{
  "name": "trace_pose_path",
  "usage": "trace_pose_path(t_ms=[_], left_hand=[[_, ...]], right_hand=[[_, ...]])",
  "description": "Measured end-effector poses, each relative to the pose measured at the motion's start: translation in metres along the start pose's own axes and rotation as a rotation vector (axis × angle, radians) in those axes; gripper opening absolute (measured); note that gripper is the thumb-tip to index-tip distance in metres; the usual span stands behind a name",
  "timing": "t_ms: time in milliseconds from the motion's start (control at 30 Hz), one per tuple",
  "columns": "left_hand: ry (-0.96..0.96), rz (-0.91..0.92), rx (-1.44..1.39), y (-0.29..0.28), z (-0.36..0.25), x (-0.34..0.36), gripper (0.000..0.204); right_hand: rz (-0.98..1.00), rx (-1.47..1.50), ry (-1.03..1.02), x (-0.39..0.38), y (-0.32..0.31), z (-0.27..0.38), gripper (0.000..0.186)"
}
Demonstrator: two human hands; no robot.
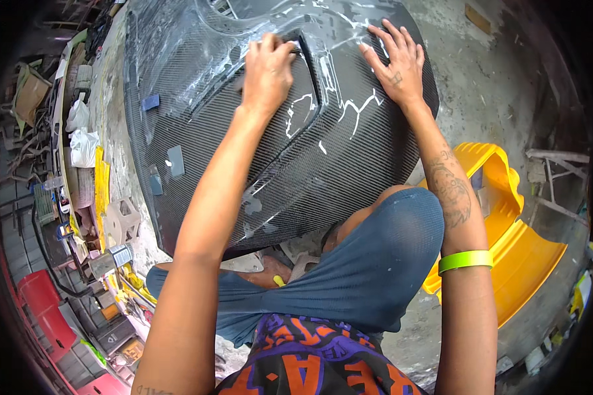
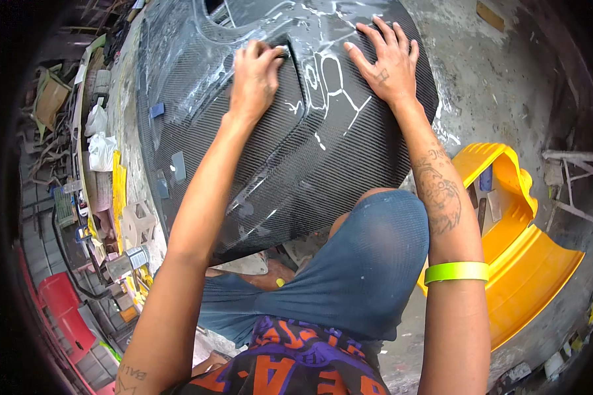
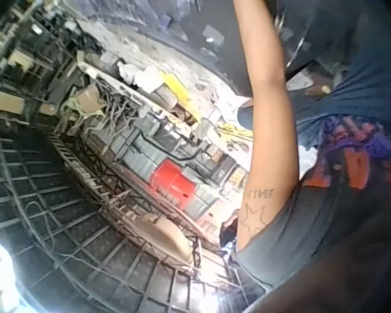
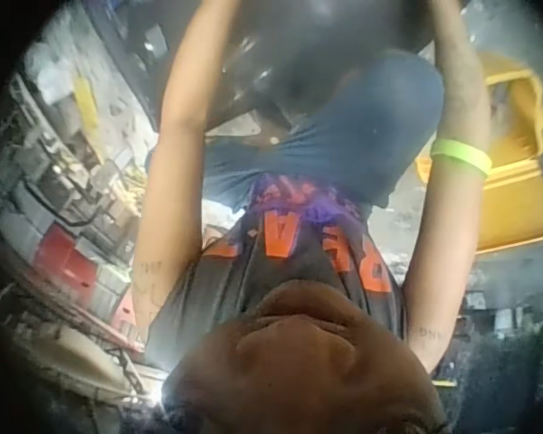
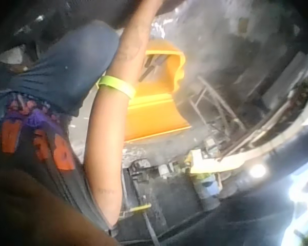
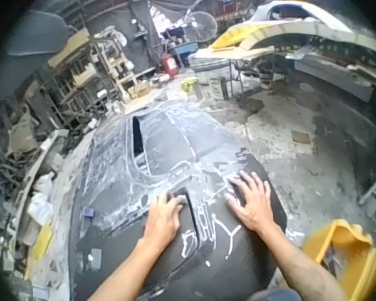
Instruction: Sanding and polishing a carbon fiber car hood with a sanding block.
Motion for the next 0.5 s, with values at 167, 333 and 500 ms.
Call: trace_pose_path(t_ms=[167, 333, 500], left_hand=[[0.068, 0.053, -0.02, 0.001, 0.013, 0.006, 0.025], [-0.059, 0.128, -0.02, -0.003, 0.019, 0.005, 0.02], [0.142, 0.174, -0.013, -0.005, 0.012, 0.006, 0.02]], right_hand=[[-0.046, 0.036, 0.014, -0.001, 0.001, 0.0, 0.064], [0.008, 0.025, 0.026, 0.002, 0.001, 0.001, 0.061], [0.017, 0.009, 0.012, 0.003, 0.0, 0.002, 0.063]])
Point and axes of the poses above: each hand's wrist, its own x-axis towards the middle knuckle, its own y-axis out of the palm, z = x × y, the point moved 3 cm from there along x, towards the middle knuckle, and after that the axes turned 14 degrees about -x, right-handed, at the moved point
